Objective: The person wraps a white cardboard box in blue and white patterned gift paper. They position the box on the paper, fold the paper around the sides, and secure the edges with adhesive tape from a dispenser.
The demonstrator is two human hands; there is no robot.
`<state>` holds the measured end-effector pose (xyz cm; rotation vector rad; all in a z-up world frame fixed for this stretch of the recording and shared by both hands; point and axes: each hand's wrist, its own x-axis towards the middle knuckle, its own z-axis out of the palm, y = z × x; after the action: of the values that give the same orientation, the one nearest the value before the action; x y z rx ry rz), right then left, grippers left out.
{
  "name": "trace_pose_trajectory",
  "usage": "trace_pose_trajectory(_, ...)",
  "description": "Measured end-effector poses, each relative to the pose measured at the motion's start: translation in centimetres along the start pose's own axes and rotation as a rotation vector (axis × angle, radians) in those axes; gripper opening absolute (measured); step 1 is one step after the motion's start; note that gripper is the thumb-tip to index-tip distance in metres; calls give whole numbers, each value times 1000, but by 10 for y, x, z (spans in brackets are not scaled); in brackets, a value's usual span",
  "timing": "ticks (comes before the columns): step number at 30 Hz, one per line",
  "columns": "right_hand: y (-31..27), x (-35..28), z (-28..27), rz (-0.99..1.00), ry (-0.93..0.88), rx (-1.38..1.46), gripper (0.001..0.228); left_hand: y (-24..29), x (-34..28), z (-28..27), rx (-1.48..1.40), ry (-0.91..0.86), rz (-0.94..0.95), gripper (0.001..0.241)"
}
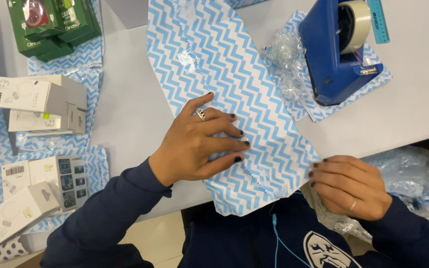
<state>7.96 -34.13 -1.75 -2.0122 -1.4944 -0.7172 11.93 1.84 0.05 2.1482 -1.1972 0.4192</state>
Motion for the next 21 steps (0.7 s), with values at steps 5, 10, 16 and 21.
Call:
trace_pose_trajectory(5, 22, 8, -8, 197, 112, 191, 18, 1, 0, 1, -17, 20, -7, 18)
trace_pose_trajectory(10, 74, 77, 17, 273, -92, 279, 22, -1, -1, 0, 12, 30, 28, 21)
trace_pose_trajectory(16, 122, 132, 73, 106, -518, 325, 56, -1, -3, -1, -10, 25, 16, 26)
trace_pose_trajectory(21, 119, 137, 71, 109, -550, 277, 58, -14, -19, 1, 2, 250, -179, 26)
